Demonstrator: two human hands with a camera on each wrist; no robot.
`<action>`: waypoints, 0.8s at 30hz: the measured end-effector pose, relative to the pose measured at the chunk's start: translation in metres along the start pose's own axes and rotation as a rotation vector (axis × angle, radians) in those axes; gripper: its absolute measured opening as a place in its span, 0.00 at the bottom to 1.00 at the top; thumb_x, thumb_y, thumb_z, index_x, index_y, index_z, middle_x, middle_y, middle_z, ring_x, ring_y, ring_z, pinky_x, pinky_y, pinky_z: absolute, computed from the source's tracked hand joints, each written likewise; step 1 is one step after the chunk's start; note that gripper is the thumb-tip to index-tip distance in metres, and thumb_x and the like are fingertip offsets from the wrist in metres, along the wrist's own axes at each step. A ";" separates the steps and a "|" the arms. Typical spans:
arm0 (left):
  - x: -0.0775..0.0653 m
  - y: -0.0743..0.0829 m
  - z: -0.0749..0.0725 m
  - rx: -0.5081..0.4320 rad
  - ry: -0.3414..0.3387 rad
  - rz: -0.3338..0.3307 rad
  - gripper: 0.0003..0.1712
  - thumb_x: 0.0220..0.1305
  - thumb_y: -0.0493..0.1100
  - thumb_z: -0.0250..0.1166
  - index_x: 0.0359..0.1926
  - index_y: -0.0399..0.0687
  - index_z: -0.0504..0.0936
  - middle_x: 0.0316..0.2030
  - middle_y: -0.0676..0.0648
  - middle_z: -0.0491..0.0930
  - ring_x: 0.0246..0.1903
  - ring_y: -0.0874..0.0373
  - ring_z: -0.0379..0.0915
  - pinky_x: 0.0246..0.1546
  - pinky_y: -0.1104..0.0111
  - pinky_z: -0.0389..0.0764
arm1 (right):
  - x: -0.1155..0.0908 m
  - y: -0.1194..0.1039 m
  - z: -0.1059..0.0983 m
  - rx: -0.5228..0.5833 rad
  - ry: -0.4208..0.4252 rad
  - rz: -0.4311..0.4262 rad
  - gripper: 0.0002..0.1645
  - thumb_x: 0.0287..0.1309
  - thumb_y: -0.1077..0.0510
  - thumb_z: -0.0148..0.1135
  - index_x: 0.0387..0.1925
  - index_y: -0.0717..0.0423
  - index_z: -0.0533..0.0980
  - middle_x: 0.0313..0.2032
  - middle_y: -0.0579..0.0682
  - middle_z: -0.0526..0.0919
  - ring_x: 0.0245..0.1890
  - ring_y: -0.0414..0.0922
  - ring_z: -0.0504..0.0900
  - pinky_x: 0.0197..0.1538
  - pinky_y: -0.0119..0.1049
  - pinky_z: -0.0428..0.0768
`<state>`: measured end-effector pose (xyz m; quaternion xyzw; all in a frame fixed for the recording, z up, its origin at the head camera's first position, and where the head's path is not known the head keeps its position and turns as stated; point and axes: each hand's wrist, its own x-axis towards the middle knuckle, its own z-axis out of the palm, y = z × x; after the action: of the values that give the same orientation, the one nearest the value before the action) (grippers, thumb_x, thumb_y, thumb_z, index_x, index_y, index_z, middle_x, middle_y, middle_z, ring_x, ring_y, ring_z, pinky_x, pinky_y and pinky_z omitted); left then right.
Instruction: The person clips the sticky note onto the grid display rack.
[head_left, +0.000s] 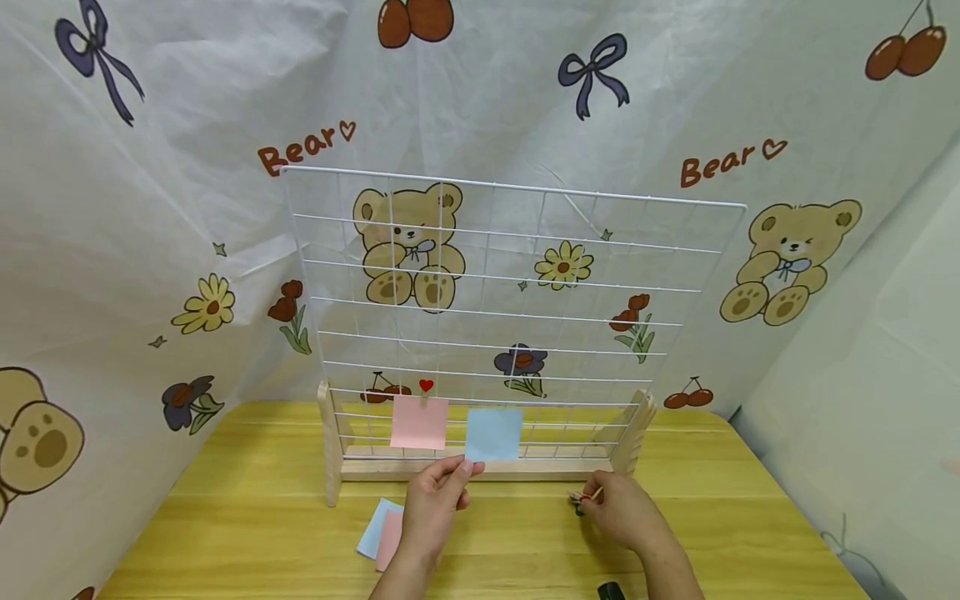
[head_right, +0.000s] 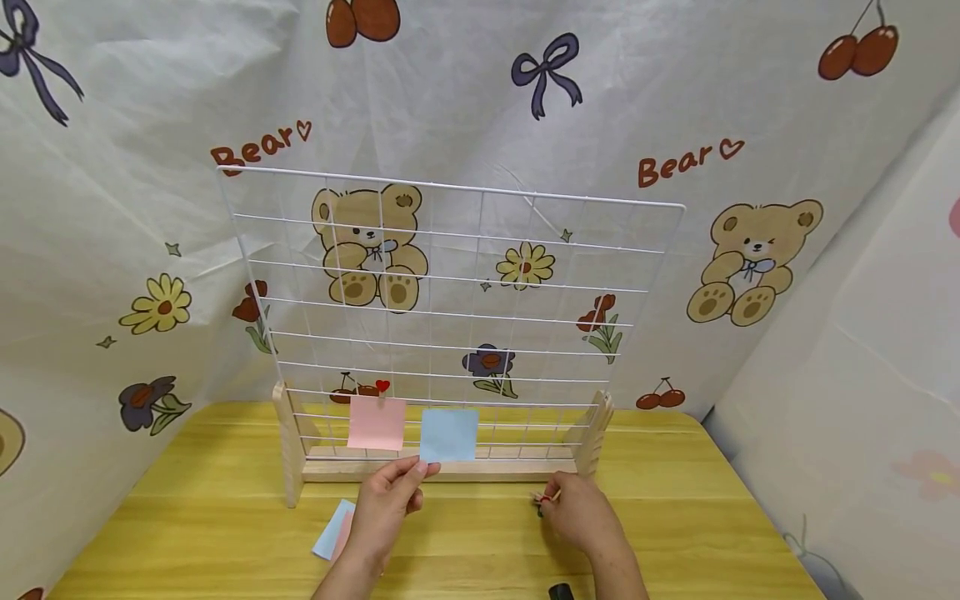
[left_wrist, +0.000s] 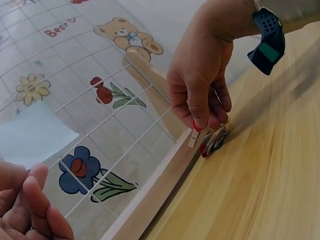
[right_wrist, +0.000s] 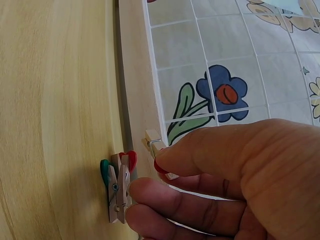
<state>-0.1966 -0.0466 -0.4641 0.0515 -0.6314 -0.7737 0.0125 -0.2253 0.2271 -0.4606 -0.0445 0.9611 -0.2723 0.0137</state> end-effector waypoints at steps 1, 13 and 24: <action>0.000 0.000 0.000 0.000 0.001 -0.002 0.20 0.72 0.47 0.65 0.55 0.35 0.81 0.47 0.46 0.90 0.25 0.66 0.70 0.37 0.73 0.79 | 0.000 0.000 0.000 -0.002 -0.001 0.001 0.08 0.56 0.64 0.72 0.28 0.53 0.78 0.25 0.46 0.81 0.26 0.41 0.76 0.29 0.36 0.74; 0.005 0.000 0.005 -0.007 0.010 -0.021 0.22 0.73 0.49 0.64 0.57 0.37 0.80 0.48 0.47 0.89 0.27 0.65 0.71 0.37 0.72 0.79 | 0.000 0.000 0.000 -0.007 0.003 0.003 0.09 0.56 0.63 0.72 0.29 0.53 0.78 0.26 0.46 0.81 0.27 0.41 0.76 0.30 0.37 0.74; 0.008 0.000 0.008 -0.021 0.009 -0.020 0.20 0.73 0.47 0.64 0.55 0.35 0.80 0.46 0.47 0.90 0.26 0.65 0.71 0.37 0.72 0.79 | 0.000 0.001 0.001 0.002 0.004 0.001 0.09 0.56 0.64 0.72 0.28 0.52 0.78 0.26 0.45 0.81 0.26 0.41 0.75 0.29 0.36 0.74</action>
<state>-0.2052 -0.0394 -0.4631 0.0615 -0.6226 -0.7801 0.0081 -0.2250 0.2274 -0.4621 -0.0434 0.9609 -0.2732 0.0122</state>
